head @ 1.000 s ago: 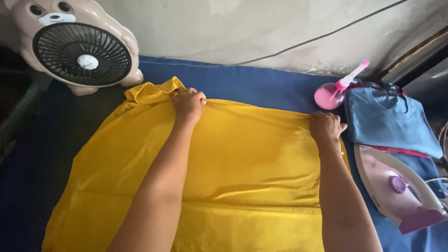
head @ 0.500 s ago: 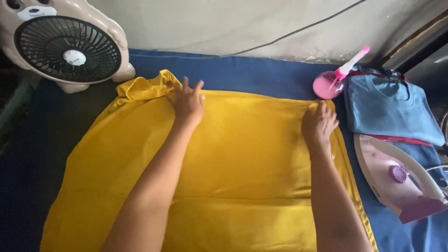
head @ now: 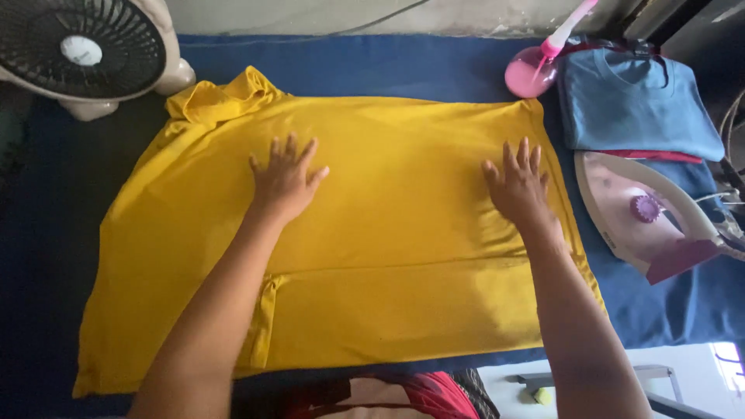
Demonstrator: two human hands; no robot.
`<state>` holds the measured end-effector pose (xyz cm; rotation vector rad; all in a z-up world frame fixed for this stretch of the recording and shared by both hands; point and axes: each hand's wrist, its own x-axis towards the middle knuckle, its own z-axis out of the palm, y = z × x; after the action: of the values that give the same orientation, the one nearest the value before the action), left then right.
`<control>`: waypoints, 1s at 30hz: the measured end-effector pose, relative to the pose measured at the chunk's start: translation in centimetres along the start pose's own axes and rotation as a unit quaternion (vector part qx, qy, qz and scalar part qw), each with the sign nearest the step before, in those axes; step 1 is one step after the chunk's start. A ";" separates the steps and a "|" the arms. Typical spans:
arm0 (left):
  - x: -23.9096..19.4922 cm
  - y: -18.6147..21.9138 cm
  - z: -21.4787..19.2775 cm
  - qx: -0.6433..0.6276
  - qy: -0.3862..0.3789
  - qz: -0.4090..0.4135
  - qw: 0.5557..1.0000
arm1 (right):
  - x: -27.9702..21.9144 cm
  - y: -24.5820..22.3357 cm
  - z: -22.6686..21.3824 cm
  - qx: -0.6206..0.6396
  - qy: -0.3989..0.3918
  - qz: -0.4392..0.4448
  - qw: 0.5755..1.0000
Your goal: Ironing and folding a yellow t-shirt on an ironing surface.
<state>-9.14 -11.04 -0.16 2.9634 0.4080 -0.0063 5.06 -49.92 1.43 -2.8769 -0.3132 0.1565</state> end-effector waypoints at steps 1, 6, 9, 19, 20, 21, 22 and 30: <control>-2.4 0.3 -0.1 -0.002 0.000 -0.002 1.000 | -3.1 0.6 -0.3 -0.002 -0.001 -0.002 1.000; -8.8 -4.3 3.2 0.031 0.099 0.024 0.994 | -8.9 8.4 4.1 -0.085 0.116 -0.165 0.976; -9.2 -3.7 0.2 -0.015 -0.029 -0.021 0.999 | -9.1 6.3 2.6 -0.098 0.001 -0.054 0.994; 2.4 -15.2 2.5 -0.056 0.362 -0.019 0.930 | 0.6 0.0 3.5 0.014 0.039 -0.064 0.997; 4.0 -16.4 1.9 -0.026 0.299 -0.127 0.945 | 3.9 1.9 6.6 -0.174 0.099 -0.151 0.968; 5.6 -17.5 1.3 0.003 0.231 -0.233 0.945 | 7.3 3.9 9.6 -0.353 0.157 -0.230 0.893; 6.2 -17.9 0.8 0.001 0.231 -0.227 0.946 | 5.1 -1.2 7.0 -0.355 0.157 -0.225 0.894; 8.4 -22.1 -3.0 -0.051 0.236 -0.257 0.936 | 0.9 -9.0 0.4 -0.022 -0.053 0.050 0.997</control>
<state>-7.03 12.67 -0.70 2.6391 1.1874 0.6506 4.10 -41.10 3.20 -2.9351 -0.1954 0.3253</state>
